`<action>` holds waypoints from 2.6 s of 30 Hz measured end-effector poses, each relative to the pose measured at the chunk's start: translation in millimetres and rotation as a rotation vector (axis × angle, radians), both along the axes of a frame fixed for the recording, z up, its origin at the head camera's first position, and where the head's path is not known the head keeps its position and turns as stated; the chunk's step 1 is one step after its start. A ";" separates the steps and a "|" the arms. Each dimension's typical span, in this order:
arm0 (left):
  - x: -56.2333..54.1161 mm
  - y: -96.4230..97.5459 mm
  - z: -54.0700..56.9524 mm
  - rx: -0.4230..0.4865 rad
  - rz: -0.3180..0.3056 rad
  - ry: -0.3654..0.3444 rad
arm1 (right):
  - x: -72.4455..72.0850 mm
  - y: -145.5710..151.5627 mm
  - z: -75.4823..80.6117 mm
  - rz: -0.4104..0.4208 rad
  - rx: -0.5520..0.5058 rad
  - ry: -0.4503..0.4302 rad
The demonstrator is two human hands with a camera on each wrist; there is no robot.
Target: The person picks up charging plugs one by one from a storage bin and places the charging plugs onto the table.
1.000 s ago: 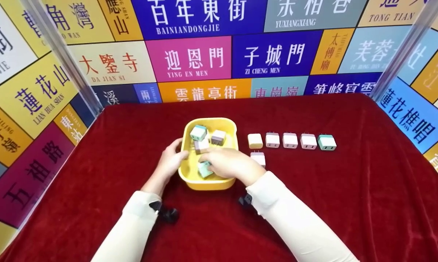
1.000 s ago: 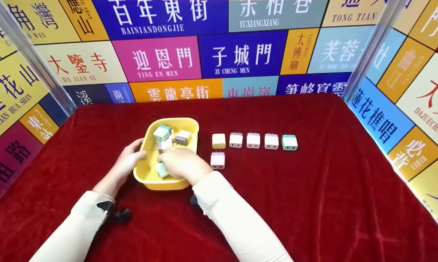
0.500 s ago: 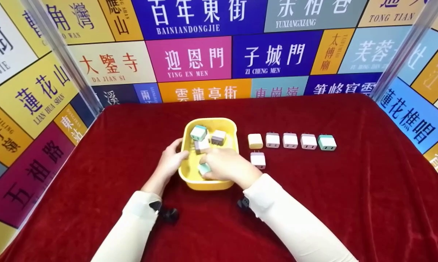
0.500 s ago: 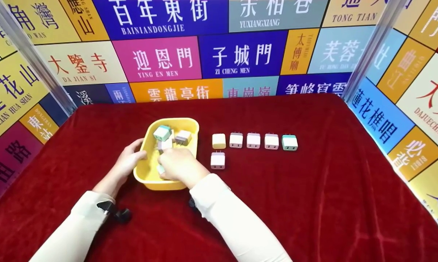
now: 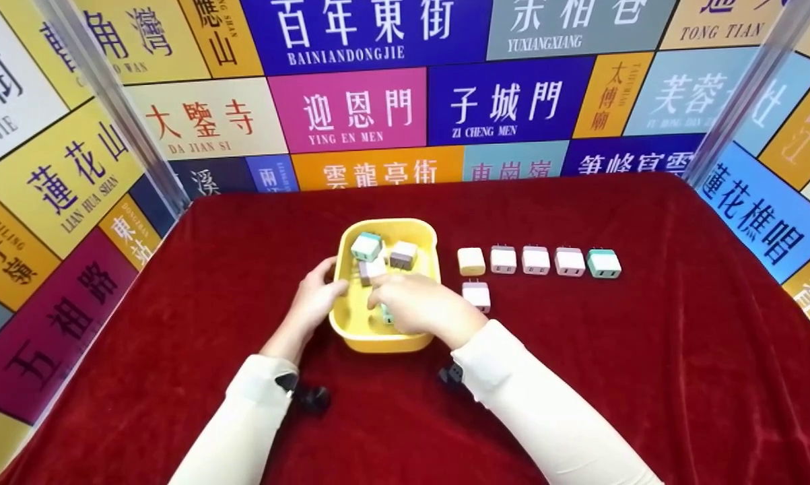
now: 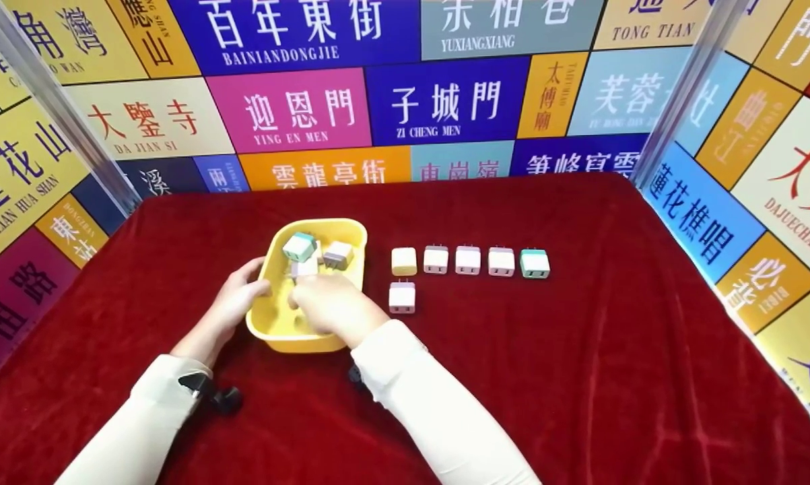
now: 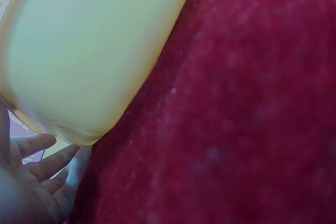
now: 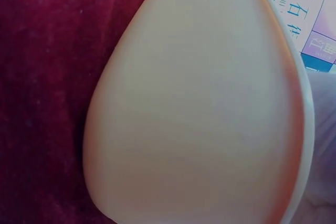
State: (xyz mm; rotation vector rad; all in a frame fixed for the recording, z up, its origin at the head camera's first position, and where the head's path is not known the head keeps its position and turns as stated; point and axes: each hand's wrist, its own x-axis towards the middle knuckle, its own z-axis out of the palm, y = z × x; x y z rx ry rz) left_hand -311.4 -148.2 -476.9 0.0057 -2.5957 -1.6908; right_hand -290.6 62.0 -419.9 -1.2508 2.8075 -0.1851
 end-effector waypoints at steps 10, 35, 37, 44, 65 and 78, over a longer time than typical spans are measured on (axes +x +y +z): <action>0.8 0.0 0.2 -0.005 0.000 0.009 | -0.2 3.5 -2.9 -0.075 -0.029 0.110; 0.5 -0.8 -1.2 0.002 -0.002 0.014 | -3.4 7.8 -4.6 -0.032 -0.021 0.140; 0.1 -0.8 -1.4 0.010 -0.004 0.012 | -3.9 8.1 -3.5 -0.022 -0.028 0.155; -1.3 0.0 -0.7 -0.002 -0.005 0.010 | -4.5 12.1 11.5 -0.032 -0.038 0.104; -0.2 -0.1 -0.4 -0.002 -0.002 -0.001 | -2.1 37.5 49.5 -0.075 -0.062 0.003; -0.7 0.3 -0.9 -0.001 0.005 -0.001 | -6.8 68.5 66.9 -0.177 -0.134 -0.100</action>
